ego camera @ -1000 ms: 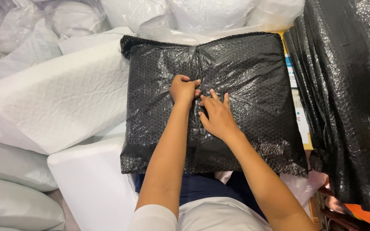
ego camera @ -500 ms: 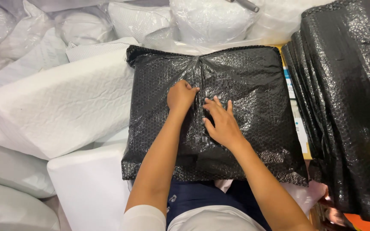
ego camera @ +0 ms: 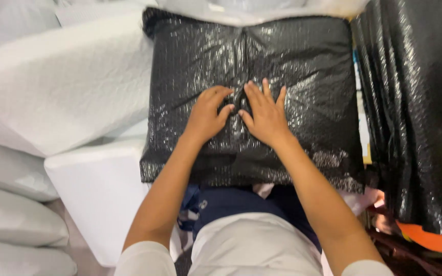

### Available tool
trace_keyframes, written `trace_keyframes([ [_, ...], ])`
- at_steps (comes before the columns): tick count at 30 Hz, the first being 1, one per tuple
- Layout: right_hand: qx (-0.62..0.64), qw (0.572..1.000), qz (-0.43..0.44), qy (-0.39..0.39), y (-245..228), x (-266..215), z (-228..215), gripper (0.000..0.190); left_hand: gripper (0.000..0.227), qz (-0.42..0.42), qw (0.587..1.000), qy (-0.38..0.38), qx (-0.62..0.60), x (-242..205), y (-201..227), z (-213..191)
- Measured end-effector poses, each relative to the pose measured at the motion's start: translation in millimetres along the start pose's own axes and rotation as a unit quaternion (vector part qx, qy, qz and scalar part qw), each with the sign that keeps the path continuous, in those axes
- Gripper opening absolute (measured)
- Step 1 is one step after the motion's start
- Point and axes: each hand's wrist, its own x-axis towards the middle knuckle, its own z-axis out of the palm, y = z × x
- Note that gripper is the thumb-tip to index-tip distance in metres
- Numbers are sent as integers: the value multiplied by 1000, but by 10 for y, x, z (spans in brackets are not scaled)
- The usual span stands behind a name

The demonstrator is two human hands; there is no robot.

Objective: Wrapping foam blocks in black bubble wrap and securing them with tape

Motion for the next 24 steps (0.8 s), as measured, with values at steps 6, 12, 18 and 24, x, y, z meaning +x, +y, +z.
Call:
trace_keyframes([
  [6,144,977,-15,160,93,-236,-288,32,42,-69,989,36,126,-804,64,-542],
  [12,-45,954,-136,263,487,-1339,-169,21,72,-195,970,92,115,-1662,-309,-683],
  [18,-112,969,-160,149,290,-1968,148,35,69,-63,956,125,256,-1947,-120,-182],
  [24,-139,981,-107,78,192,-2084,349,60,57,69,977,13,204,-1897,290,435],
])
